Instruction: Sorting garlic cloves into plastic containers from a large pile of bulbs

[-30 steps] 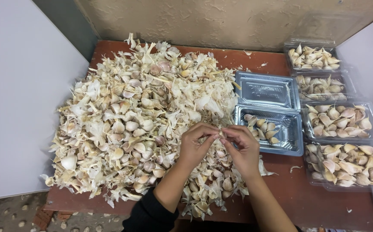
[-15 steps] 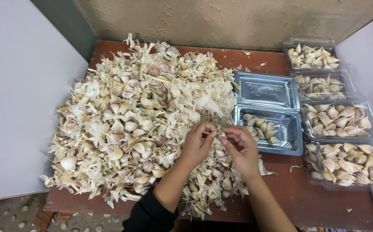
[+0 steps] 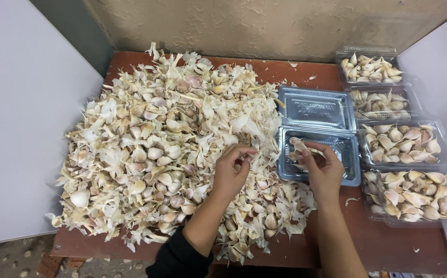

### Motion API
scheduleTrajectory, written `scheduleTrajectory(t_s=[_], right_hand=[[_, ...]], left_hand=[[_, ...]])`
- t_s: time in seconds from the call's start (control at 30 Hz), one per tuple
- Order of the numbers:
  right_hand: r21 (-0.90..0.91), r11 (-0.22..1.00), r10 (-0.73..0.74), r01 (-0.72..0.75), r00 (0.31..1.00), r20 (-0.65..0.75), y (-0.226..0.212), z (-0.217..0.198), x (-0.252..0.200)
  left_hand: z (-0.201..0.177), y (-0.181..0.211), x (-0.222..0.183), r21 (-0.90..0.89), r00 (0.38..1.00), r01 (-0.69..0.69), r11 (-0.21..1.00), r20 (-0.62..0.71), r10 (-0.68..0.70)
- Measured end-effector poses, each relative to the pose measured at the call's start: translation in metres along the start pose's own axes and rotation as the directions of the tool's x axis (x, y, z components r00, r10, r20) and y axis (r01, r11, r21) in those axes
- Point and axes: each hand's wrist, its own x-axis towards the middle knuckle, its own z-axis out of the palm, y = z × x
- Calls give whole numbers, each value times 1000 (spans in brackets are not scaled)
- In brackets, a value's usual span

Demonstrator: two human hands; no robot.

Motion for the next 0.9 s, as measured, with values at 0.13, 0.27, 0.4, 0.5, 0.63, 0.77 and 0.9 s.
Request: scheduleTrajectory(t_s=[0.13, 0.27, 0.4, 0.5, 0.63, 0.77, 0.9], right_hand=[[-71, 995, -68, 71, 997, 41, -9, -2, 2], [-406, 889, -180, 211, 977, 113, -31, 1, 2], [-558, 785, -134, 269, 953, 271, -10, 1, 3], [-621, 706, -247, 340, 940, 234, -16, -6, 6], [-551, 773, -192, 315, 944, 269, -37, 0, -12], [-393, 882, 34, 261, 796, 604, -63, 29, -42], [-355, 826, 35, 438, 587, 808, -58, 52, -48]], left_hand=[[-2, -1, 0, 5, 1000, 1, 1000, 5, -1], [-1, 0, 2, 0, 1000, -6, 1000, -12, 6], [-2, -2, 3, -8, 1000, -18, 1000, -14, 18], [-3, 4, 3, 0, 1000, -11, 1000, -18, 11], [-1, -6, 2, -2, 999, -27, 1000, -42, 27], [-3, -4, 1, -13, 990, -33, 999, -134, 31], [-10, 7, 3, -74, 962, -109, 991, -258, 86]])
